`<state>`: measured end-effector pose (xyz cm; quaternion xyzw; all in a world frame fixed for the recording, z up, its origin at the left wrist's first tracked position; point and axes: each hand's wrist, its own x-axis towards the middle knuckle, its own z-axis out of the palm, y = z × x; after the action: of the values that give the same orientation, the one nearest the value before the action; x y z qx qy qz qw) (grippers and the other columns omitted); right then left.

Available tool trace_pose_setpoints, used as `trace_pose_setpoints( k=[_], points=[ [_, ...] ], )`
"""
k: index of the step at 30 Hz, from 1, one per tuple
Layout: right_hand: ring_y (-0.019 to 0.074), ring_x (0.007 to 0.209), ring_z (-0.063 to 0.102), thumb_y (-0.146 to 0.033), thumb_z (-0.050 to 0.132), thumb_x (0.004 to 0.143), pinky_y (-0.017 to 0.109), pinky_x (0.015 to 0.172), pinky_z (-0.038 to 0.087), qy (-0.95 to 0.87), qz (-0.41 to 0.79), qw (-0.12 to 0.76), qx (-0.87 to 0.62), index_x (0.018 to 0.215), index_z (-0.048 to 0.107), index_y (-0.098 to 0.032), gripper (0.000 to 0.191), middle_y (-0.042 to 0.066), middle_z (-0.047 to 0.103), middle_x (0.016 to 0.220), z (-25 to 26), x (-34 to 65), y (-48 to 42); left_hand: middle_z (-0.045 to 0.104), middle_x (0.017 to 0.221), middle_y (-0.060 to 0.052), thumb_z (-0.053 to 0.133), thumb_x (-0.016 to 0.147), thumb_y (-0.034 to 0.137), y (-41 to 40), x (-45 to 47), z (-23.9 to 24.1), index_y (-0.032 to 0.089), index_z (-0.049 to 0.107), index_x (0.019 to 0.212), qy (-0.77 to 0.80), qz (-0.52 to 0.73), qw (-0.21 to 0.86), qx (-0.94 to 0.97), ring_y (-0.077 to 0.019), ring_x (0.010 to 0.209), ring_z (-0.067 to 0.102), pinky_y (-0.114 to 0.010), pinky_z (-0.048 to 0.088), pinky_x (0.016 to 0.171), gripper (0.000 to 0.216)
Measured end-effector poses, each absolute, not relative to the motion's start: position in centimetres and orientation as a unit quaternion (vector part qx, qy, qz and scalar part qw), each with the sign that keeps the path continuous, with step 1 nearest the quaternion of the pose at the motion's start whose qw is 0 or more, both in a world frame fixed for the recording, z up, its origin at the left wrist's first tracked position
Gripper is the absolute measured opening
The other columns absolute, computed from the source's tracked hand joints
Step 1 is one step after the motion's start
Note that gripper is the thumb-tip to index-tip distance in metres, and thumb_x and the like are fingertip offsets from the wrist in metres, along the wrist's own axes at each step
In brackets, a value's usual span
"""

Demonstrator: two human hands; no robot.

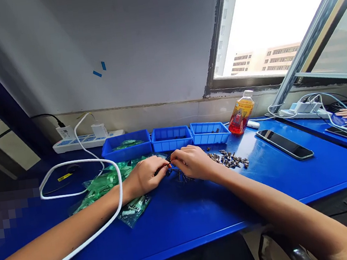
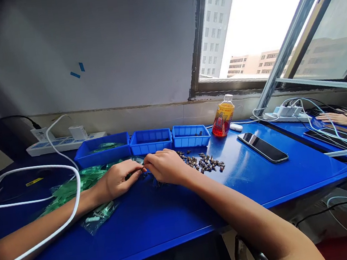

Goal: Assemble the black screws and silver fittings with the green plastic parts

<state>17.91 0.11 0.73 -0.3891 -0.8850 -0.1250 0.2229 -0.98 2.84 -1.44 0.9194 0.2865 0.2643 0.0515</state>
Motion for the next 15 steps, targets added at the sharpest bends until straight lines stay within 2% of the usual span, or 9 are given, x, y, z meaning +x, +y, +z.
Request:
trace_pose_setpoints(
  k=[8, 15],
  points=[
    [0.0127, 0.067, 0.061, -0.020, 0.051, 0.085, 0.023, 0.065, 0.037, -0.886, -0.125, 0.235, -0.379, 0.095, 0.060, -0.017, 0.014, 0.002, 0.068, 0.073, 0.9, 18.0, -0.1, 0.069, 0.083, -0.005, 0.034, 0.086, 0.027, 2.4, -0.9, -0.7, 0.017, 0.063, 0.086, 0.287, 0.245, 0.048, 0.925, -0.0174, 0.076, 0.061, -0.027, 0.046, 0.069, 0.030],
    [0.0124, 0.068, 0.062, -0.016, 0.048, 0.085, 0.023, 0.065, 0.037, -0.887, -0.138, 0.222, -0.380, 0.090, 0.060, -0.017, 0.012, 0.003, 0.069, 0.076, 0.8, 17.9, 0.1, 0.069, 0.084, -0.005, 0.035, 0.086, 0.024, 2.1, -0.8, -0.4, 0.018, 0.062, 0.084, 0.300, 0.238, 0.050, 0.922, -0.0175, 0.078, 0.062, -0.027, 0.047, 0.070, 0.028]
  ],
)
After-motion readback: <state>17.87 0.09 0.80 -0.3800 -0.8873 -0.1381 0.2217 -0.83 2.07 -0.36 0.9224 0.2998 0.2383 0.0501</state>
